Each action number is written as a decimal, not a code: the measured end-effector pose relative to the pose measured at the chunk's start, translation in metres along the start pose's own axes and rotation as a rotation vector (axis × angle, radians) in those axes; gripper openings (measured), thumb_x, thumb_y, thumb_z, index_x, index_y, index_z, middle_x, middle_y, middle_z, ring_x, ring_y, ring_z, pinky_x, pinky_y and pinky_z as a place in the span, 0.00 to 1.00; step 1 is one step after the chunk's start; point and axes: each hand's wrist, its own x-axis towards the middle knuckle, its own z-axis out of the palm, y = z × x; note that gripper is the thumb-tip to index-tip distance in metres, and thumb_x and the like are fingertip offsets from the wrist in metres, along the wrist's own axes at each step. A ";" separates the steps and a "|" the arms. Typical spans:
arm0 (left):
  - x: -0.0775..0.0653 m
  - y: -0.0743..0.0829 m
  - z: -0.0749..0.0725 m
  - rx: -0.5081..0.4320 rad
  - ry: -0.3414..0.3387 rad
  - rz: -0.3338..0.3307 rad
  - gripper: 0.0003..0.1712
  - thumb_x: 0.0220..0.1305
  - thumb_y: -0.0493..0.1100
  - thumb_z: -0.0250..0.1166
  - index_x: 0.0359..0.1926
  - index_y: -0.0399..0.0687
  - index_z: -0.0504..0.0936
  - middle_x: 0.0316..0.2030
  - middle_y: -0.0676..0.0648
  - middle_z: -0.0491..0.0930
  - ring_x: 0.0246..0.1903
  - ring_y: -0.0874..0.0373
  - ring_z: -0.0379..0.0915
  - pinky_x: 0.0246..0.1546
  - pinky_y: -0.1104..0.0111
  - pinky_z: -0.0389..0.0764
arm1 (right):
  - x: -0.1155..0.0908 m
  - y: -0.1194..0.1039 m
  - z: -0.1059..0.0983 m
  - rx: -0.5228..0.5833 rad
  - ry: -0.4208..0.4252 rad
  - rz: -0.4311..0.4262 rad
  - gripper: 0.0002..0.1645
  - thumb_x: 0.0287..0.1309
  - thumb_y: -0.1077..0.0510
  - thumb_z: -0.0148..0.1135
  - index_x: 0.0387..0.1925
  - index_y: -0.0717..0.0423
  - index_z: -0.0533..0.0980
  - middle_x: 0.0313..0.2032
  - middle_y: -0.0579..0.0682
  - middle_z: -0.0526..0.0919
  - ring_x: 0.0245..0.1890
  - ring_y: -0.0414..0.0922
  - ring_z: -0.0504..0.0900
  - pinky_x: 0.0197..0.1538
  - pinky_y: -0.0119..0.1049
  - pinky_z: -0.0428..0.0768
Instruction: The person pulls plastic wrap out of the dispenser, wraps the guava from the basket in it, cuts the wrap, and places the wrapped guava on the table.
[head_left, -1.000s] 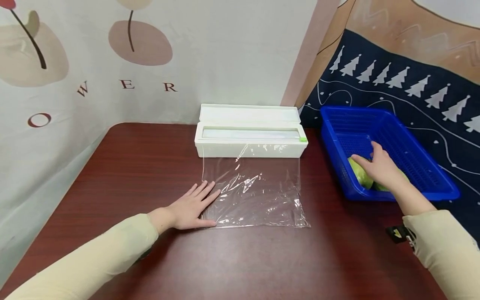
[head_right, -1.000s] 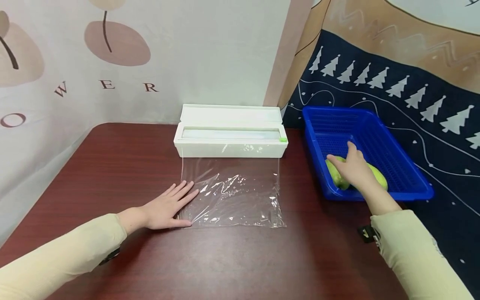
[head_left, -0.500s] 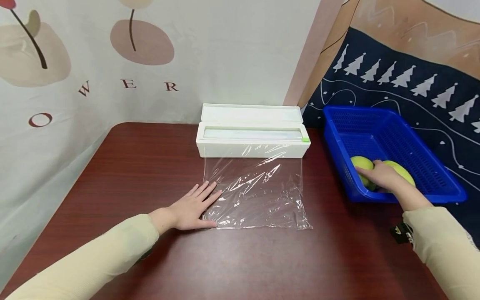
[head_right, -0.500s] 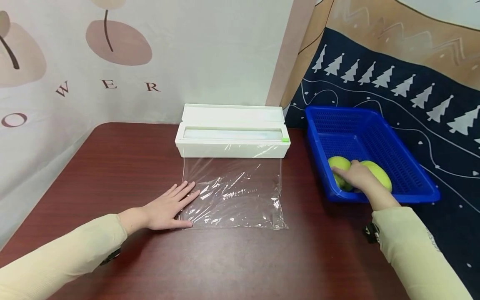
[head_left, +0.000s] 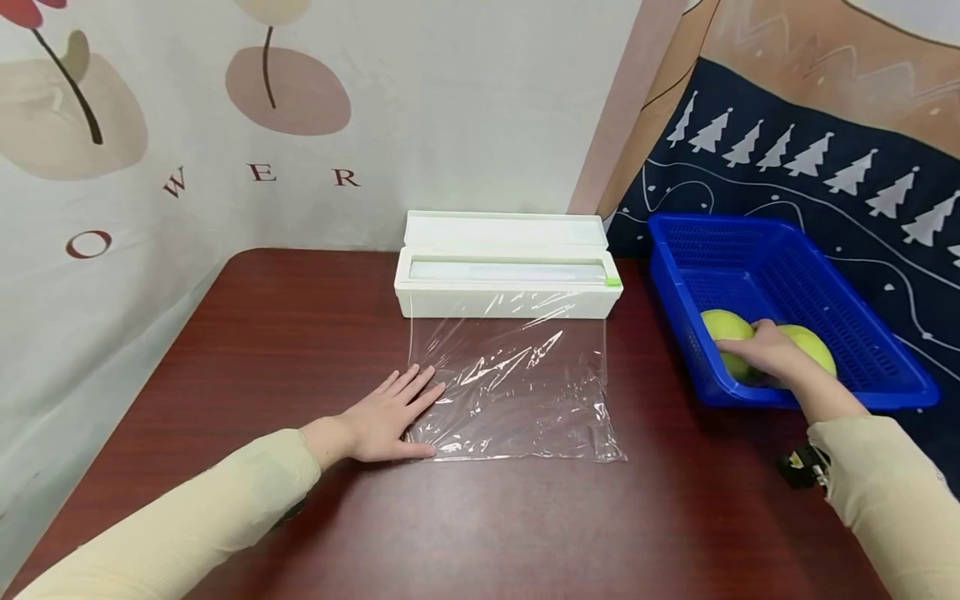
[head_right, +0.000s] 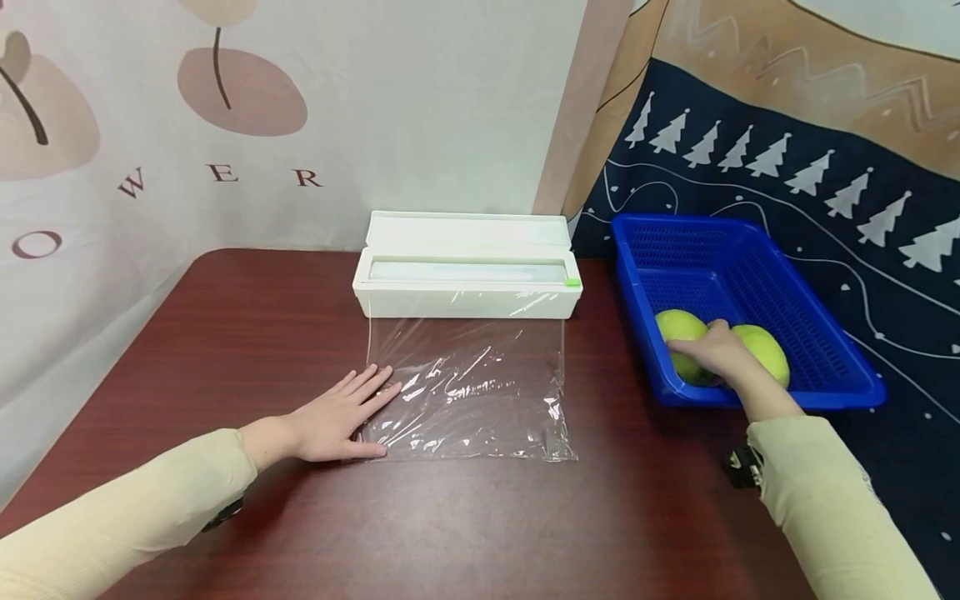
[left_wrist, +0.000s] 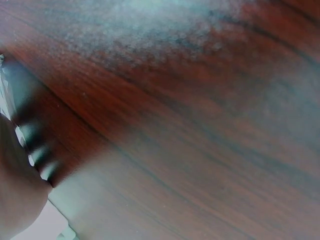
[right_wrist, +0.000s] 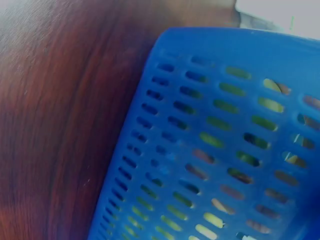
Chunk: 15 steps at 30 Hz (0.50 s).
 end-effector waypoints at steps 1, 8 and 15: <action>0.000 0.000 0.000 -0.001 0.001 0.002 0.51 0.59 0.69 0.53 0.72 0.42 0.51 0.72 0.35 0.44 0.72 0.38 0.37 0.69 0.45 0.46 | -0.001 0.000 0.000 0.013 0.011 -0.004 0.57 0.61 0.38 0.46 0.63 0.84 0.37 0.54 0.79 0.55 0.47 0.62 0.67 0.37 0.38 0.77; 0.000 0.000 0.000 -0.003 0.001 0.001 0.51 0.59 0.68 0.54 0.72 0.42 0.52 0.72 0.35 0.45 0.71 0.38 0.38 0.69 0.45 0.46 | -0.006 -0.003 -0.003 0.134 0.123 -0.054 0.57 0.59 0.37 0.50 0.67 0.75 0.38 0.58 0.76 0.55 0.50 0.64 0.66 0.37 0.37 0.75; 0.001 0.000 0.001 0.000 0.008 -0.001 0.50 0.58 0.68 0.54 0.71 0.42 0.52 0.72 0.36 0.45 0.72 0.38 0.38 0.69 0.45 0.47 | -0.010 -0.003 -0.009 0.249 0.228 -0.097 0.54 0.61 0.39 0.51 0.68 0.74 0.40 0.61 0.74 0.55 0.43 0.48 0.71 0.32 0.26 0.73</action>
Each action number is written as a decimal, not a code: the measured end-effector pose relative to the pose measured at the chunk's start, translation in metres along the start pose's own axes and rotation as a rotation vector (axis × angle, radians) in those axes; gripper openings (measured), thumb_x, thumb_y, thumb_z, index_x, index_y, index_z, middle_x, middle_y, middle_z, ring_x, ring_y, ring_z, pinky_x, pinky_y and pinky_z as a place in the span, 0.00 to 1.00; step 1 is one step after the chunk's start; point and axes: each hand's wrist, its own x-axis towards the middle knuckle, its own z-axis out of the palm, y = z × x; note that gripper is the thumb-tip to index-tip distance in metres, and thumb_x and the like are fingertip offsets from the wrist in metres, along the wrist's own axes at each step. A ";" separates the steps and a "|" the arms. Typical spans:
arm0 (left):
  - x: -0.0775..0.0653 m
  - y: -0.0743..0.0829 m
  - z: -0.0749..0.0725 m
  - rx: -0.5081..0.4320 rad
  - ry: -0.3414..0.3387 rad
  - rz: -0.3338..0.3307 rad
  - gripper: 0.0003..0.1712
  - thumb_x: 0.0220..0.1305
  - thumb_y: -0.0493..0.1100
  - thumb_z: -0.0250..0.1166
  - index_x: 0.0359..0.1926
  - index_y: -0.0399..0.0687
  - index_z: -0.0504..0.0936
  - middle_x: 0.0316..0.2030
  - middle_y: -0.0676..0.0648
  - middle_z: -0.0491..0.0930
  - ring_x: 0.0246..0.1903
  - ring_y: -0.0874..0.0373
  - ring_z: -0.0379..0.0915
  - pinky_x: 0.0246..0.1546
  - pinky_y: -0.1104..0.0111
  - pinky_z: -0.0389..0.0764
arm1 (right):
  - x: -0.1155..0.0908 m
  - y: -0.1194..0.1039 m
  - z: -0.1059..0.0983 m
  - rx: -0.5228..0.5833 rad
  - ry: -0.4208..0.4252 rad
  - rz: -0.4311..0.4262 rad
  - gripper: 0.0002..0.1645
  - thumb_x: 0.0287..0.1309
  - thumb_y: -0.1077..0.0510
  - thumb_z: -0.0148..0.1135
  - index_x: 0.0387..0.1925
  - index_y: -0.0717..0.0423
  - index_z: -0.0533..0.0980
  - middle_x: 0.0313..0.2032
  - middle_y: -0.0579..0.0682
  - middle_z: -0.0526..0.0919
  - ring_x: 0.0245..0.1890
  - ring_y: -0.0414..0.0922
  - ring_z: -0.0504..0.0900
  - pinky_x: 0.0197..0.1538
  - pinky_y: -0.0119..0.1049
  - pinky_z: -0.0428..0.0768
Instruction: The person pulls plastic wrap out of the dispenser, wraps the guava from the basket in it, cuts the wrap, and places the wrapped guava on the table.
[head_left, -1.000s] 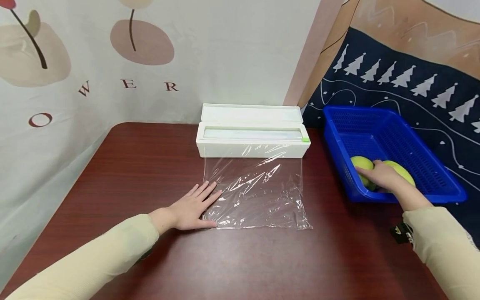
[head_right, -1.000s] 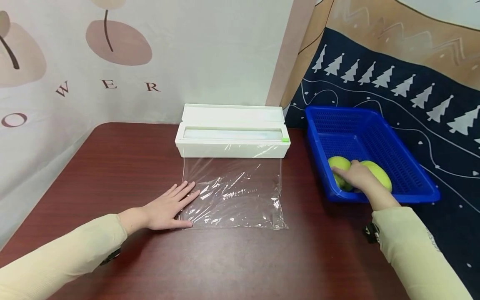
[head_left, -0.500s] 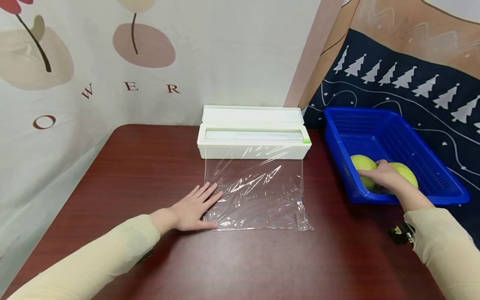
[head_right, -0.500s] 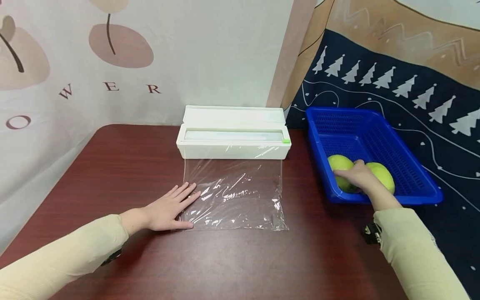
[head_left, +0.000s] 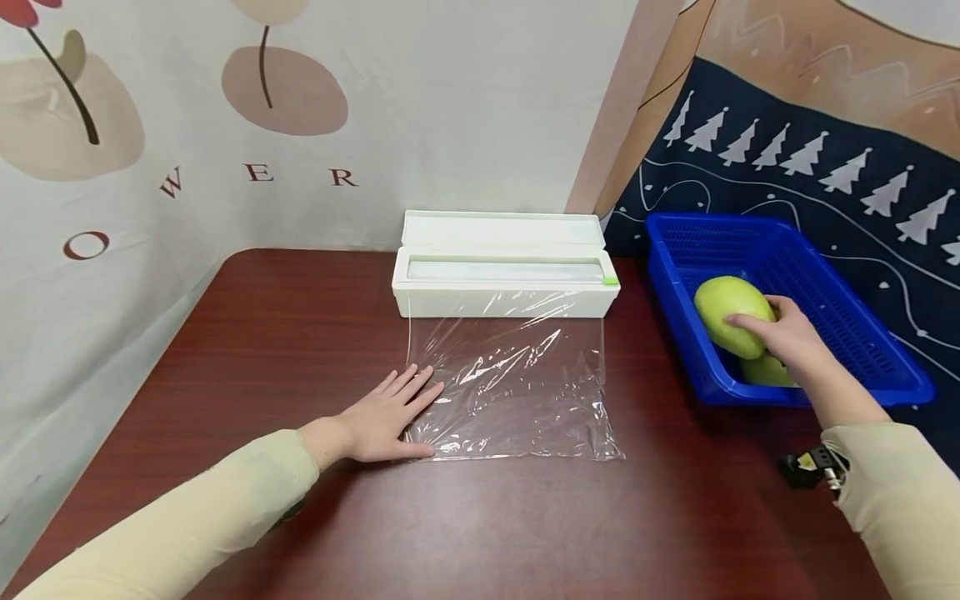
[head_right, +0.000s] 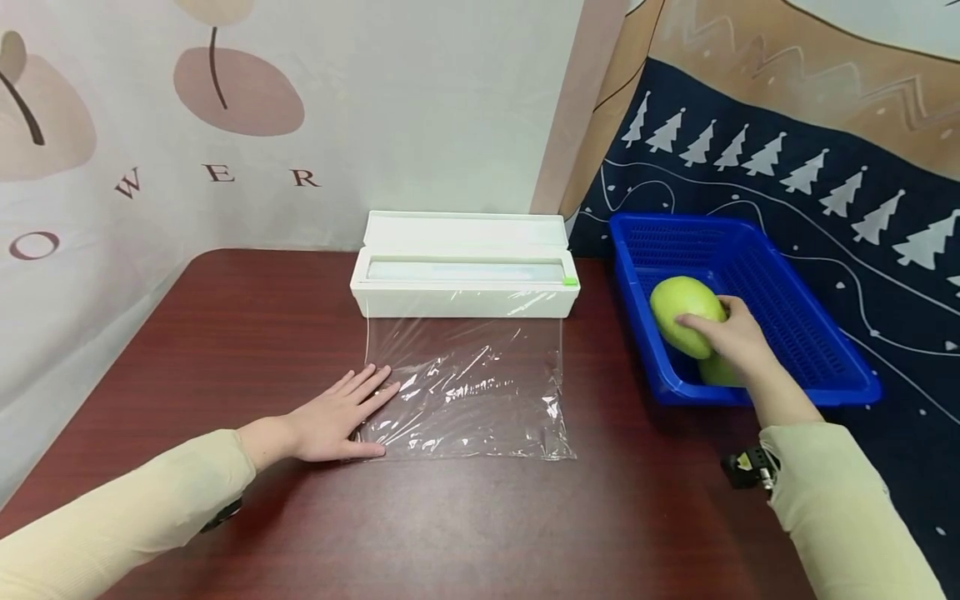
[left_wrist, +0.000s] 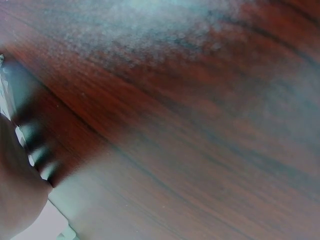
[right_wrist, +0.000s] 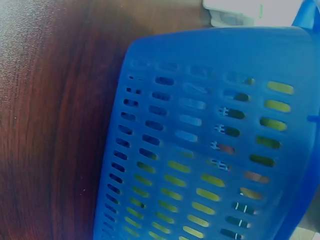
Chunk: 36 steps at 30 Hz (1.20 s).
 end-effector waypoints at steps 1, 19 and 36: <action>0.000 0.000 0.000 -0.001 0.000 0.000 0.50 0.59 0.68 0.54 0.71 0.42 0.52 0.72 0.36 0.45 0.72 0.38 0.38 0.69 0.45 0.47 | 0.000 0.000 -0.001 0.006 0.018 -0.009 0.54 0.61 0.40 0.51 0.68 0.74 0.41 0.61 0.73 0.56 0.40 0.42 0.71 0.31 0.24 0.72; 0.000 0.000 -0.001 -0.001 -0.010 -0.009 0.51 0.58 0.69 0.54 0.72 0.44 0.50 0.73 0.37 0.42 0.72 0.40 0.35 0.70 0.46 0.44 | -0.013 -0.035 -0.015 0.107 0.057 -0.172 0.44 0.63 0.47 0.54 0.70 0.61 0.47 0.51 0.39 0.63 0.41 0.28 0.64 0.36 0.16 0.67; -0.001 0.000 -0.001 -0.005 0.002 0.004 0.51 0.58 0.69 0.54 0.72 0.42 0.51 0.72 0.35 0.44 0.71 0.38 0.37 0.69 0.45 0.46 | -0.021 -0.095 0.036 0.186 -0.070 -0.420 0.31 0.61 0.57 0.56 0.63 0.54 0.58 0.48 0.33 0.66 0.44 0.33 0.68 0.42 0.18 0.69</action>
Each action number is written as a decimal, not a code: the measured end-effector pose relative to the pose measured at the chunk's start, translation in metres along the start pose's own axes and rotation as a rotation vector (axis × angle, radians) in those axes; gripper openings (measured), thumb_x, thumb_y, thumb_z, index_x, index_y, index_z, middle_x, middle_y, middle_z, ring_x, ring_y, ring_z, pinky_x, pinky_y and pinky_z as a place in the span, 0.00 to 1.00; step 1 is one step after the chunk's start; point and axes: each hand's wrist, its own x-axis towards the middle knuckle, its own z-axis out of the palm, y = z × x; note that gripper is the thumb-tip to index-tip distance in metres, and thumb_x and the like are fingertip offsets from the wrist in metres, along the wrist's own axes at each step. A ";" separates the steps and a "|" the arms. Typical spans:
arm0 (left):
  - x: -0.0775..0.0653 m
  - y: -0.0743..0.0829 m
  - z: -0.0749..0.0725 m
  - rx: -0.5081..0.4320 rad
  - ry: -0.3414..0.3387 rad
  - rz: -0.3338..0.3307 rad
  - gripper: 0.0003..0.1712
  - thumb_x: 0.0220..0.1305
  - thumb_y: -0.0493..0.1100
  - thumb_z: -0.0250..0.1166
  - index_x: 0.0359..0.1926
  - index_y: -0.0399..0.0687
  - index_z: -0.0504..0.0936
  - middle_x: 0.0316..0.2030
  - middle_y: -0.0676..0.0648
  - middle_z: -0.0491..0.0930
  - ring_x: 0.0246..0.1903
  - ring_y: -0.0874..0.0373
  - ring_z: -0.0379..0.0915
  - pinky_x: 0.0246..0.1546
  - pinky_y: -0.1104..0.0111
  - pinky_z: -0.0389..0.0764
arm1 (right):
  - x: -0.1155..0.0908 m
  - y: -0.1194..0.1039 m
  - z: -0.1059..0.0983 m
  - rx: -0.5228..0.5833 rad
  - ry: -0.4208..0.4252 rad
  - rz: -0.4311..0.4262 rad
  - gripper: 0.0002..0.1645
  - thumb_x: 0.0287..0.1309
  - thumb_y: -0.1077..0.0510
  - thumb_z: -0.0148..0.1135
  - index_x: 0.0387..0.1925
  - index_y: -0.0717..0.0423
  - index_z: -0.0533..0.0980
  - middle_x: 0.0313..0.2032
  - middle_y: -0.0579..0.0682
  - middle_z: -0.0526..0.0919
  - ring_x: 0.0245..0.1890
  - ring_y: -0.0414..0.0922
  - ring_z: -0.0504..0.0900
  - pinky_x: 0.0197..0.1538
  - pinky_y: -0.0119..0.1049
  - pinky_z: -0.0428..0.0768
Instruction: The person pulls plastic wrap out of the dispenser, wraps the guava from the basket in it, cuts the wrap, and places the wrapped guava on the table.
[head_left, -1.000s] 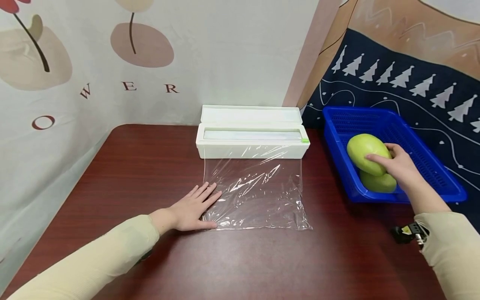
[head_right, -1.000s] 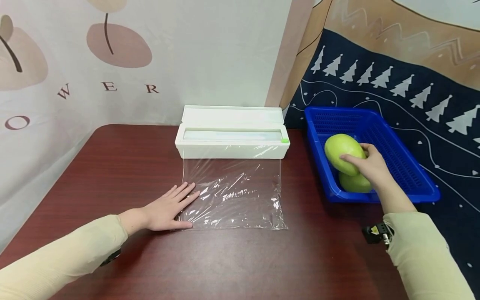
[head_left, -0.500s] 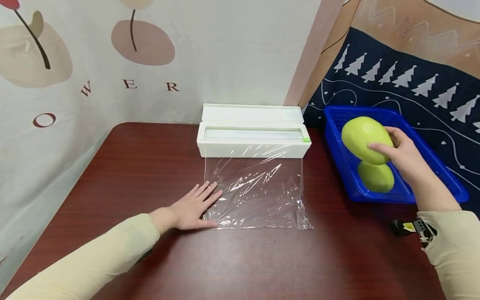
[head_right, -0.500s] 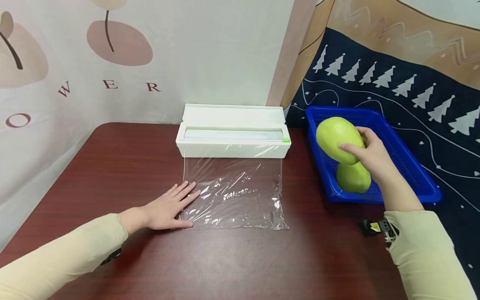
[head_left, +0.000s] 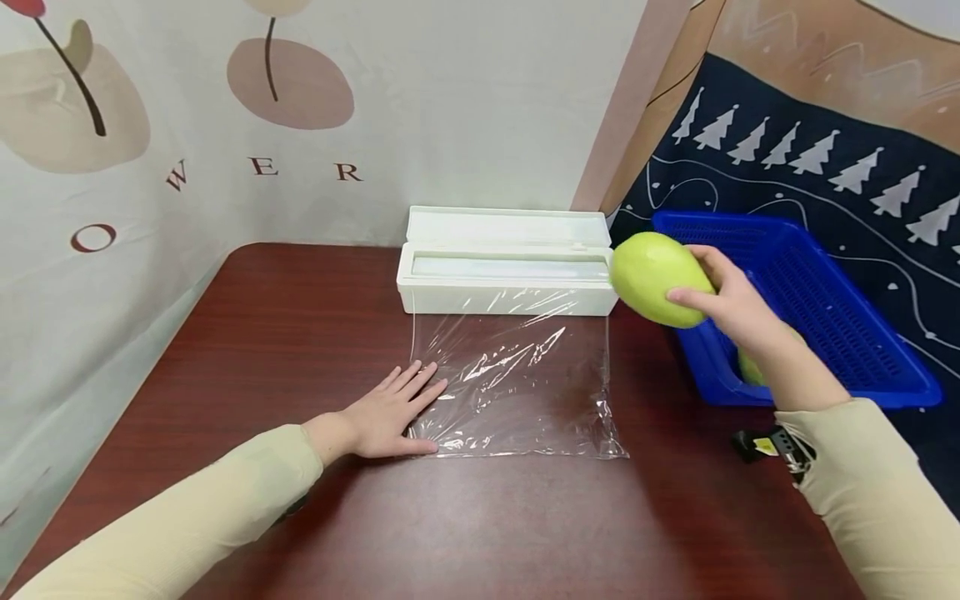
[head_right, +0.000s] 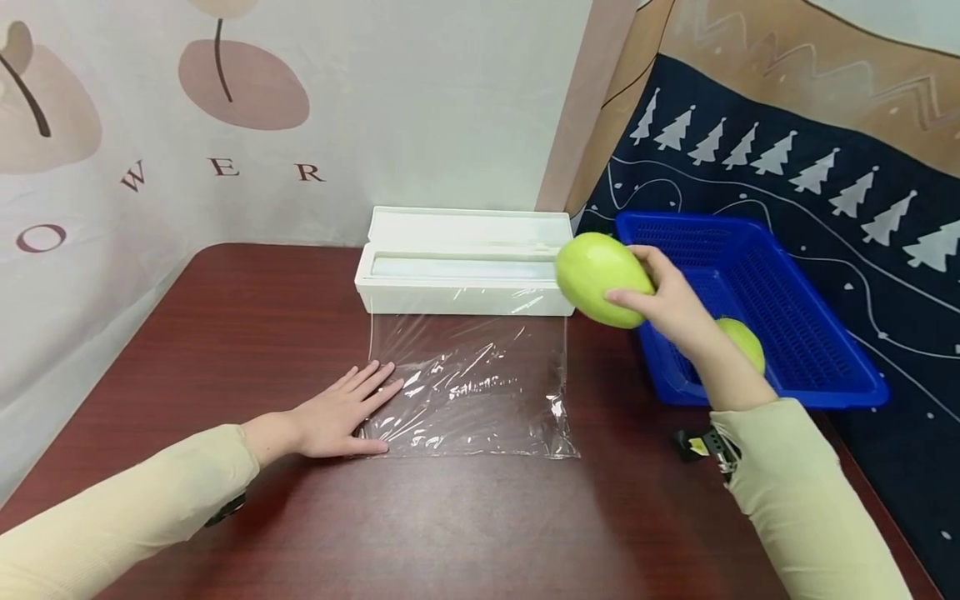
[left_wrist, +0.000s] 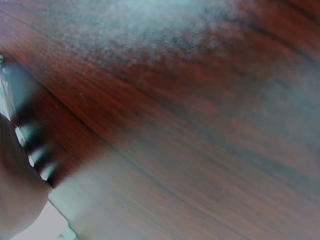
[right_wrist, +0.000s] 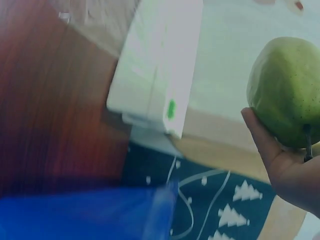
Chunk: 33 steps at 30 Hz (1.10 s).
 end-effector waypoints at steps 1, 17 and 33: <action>0.000 0.000 0.000 0.003 0.000 -0.001 0.51 0.58 0.69 0.54 0.72 0.42 0.51 0.72 0.35 0.44 0.71 0.38 0.37 0.69 0.45 0.45 | 0.002 -0.002 0.005 0.007 -0.012 -0.015 0.31 0.61 0.58 0.56 0.63 0.56 0.58 0.49 0.34 0.66 0.44 0.33 0.67 0.42 0.18 0.69; 0.002 -0.001 -0.001 0.016 -0.014 -0.012 0.51 0.59 0.69 0.54 0.72 0.43 0.51 0.72 0.36 0.44 0.72 0.39 0.37 0.70 0.46 0.45 | 0.025 -0.006 0.086 0.029 -0.235 -0.189 0.39 0.50 0.63 0.64 0.64 0.63 0.62 0.57 0.61 0.72 0.48 0.41 0.70 0.52 0.29 0.69; 0.000 0.002 -0.003 0.008 -0.023 -0.014 0.51 0.58 0.68 0.54 0.72 0.43 0.51 0.72 0.36 0.44 0.72 0.38 0.37 0.70 0.46 0.45 | 0.031 0.017 0.153 -0.011 -0.419 -0.219 0.42 0.44 0.57 0.71 0.63 0.55 0.65 0.53 0.56 0.75 0.51 0.49 0.73 0.56 0.43 0.71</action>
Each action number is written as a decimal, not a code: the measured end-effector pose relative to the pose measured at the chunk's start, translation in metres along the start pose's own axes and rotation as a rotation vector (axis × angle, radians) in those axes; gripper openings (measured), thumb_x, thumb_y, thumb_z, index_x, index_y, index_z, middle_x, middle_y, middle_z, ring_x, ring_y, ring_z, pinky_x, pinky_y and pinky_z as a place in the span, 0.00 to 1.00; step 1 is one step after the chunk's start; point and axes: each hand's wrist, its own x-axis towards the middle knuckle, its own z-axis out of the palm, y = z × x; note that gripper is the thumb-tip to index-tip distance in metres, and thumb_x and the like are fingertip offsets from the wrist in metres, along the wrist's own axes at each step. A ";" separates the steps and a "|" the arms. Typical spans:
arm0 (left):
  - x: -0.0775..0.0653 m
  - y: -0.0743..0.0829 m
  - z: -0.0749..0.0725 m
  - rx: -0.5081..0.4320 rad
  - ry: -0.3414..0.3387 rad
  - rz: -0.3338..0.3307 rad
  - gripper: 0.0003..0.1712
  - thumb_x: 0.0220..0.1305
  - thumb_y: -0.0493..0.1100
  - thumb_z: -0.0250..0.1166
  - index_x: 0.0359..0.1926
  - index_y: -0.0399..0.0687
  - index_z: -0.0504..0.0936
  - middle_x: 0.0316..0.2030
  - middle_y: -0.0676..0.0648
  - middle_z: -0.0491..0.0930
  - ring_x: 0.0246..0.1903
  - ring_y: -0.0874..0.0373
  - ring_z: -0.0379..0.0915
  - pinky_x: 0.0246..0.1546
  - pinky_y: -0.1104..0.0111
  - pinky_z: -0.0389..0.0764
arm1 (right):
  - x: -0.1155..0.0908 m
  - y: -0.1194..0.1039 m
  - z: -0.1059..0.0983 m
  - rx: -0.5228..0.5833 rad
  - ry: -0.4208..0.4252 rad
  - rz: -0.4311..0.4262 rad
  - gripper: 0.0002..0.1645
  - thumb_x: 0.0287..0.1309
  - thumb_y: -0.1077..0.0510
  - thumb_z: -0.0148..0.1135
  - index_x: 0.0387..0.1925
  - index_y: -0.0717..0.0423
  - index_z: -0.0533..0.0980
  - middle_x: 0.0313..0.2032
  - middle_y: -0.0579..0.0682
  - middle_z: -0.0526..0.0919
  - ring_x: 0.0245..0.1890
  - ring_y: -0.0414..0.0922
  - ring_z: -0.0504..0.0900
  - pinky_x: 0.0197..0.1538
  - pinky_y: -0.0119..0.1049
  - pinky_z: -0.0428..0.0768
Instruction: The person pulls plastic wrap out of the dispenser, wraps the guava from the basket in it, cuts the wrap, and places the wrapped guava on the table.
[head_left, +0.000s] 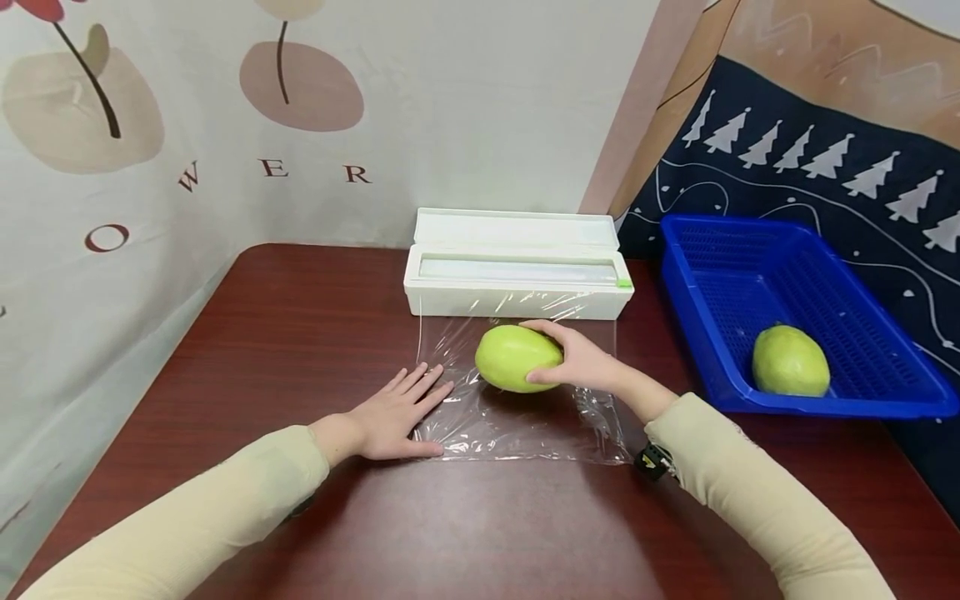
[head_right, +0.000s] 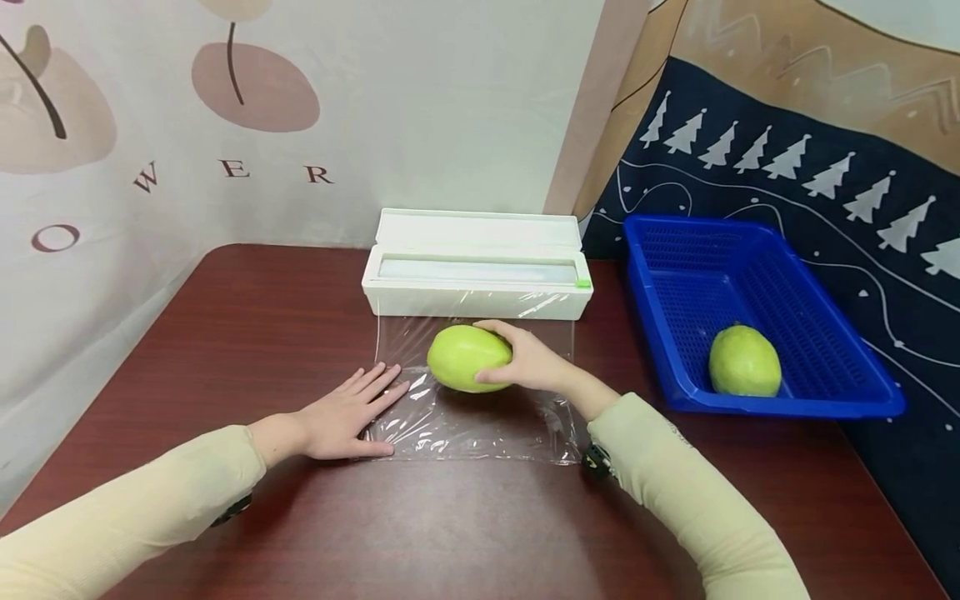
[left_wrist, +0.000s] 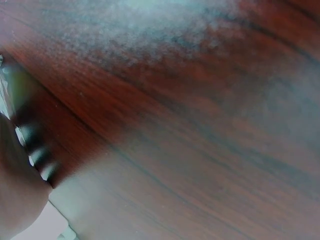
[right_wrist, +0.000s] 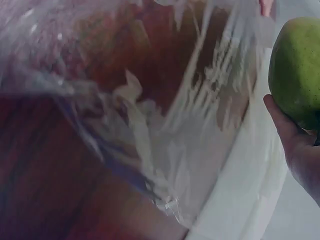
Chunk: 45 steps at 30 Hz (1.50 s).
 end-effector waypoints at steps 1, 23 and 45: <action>0.000 0.000 0.000 0.000 -0.002 0.001 0.51 0.58 0.68 0.54 0.72 0.43 0.51 0.72 0.36 0.44 0.72 0.38 0.37 0.70 0.46 0.45 | 0.001 0.001 0.003 0.004 -0.007 0.002 0.42 0.45 0.57 0.71 0.63 0.55 0.65 0.53 0.56 0.75 0.51 0.49 0.74 0.56 0.43 0.71; 0.000 -0.002 0.001 0.007 -0.010 0.007 0.51 0.59 0.69 0.53 0.72 0.43 0.50 0.72 0.36 0.42 0.72 0.39 0.36 0.70 0.47 0.44 | 0.000 0.015 0.014 -0.009 -0.085 -0.001 0.52 0.40 0.55 0.75 0.67 0.56 0.59 0.61 0.57 0.70 0.59 0.53 0.70 0.63 0.52 0.66; -0.003 -0.006 0.002 0.027 -0.007 0.033 0.56 0.54 0.73 0.55 0.72 0.45 0.49 0.73 0.38 0.42 0.72 0.40 0.34 0.71 0.48 0.44 | -0.003 0.019 0.015 0.128 -0.136 -0.021 0.50 0.42 0.60 0.74 0.67 0.59 0.58 0.59 0.60 0.68 0.55 0.54 0.73 0.56 0.43 0.77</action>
